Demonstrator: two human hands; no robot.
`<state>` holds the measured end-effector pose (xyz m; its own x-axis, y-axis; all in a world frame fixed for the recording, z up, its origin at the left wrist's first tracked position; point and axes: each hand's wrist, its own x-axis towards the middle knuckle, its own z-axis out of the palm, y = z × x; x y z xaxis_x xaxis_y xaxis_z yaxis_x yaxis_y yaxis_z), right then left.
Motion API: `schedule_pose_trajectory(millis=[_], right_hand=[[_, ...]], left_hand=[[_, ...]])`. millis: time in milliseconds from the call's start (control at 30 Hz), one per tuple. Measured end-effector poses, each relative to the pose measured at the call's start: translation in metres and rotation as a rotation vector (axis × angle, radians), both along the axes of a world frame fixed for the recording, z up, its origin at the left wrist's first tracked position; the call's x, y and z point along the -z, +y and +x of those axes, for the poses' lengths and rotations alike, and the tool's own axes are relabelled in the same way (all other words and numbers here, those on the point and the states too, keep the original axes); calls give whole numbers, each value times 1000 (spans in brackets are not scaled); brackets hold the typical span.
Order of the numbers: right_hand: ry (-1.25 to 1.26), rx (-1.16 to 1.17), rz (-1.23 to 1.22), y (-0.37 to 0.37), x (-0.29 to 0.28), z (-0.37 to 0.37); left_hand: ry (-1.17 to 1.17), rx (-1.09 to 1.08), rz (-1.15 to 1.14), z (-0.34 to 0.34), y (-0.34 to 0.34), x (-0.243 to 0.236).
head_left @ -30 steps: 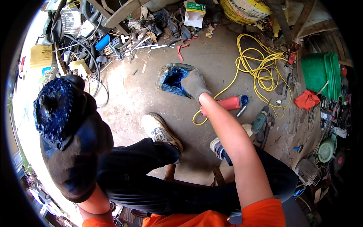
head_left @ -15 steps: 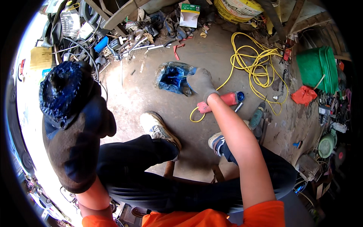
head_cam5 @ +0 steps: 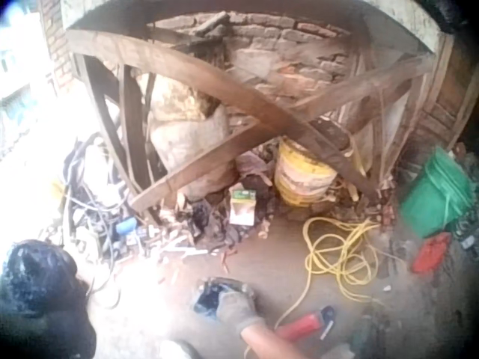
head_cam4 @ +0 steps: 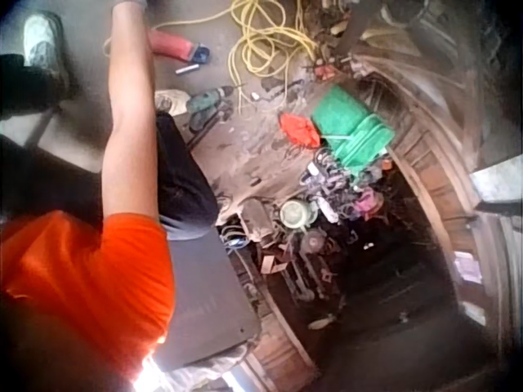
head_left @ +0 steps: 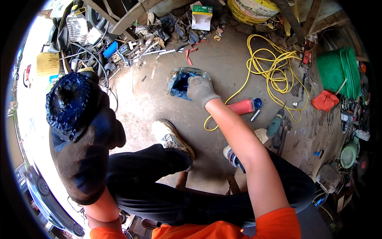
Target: The person disassembles a red angle grinder, removes the side cover, and uses a drill to remove screws from the housing. They then reassemble the tool, tighten the screws, and plug the power cord into a socket.
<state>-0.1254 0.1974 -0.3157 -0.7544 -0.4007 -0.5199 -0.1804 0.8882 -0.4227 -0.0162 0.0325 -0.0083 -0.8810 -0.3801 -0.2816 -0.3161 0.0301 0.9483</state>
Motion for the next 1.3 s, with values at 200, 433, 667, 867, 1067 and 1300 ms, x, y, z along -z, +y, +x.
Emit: schedule_pose_trajectory(millis=[200, 433, 667, 867, 1067, 1300], right_hand=[[2, 182, -107, 7, 12, -3], [4, 236, -88, 7, 7, -6], [-63, 498, -145, 9, 12, -8], [-24, 698, -203, 15, 17, -2], [-84, 617, -181, 28, -4, -7], [73, 388, -129, 112, -34, -22]], left_hand=[[-68, 30, -82, -5, 2, -2], [-62, 20, -262, 1, -6, 9], [42, 50, 85, -6, -1, 6], [58, 73, 84, -7, -3, 5], [61, 76, 117, -12, -4, 5], [29, 121, 50, -14, 0, 9]])
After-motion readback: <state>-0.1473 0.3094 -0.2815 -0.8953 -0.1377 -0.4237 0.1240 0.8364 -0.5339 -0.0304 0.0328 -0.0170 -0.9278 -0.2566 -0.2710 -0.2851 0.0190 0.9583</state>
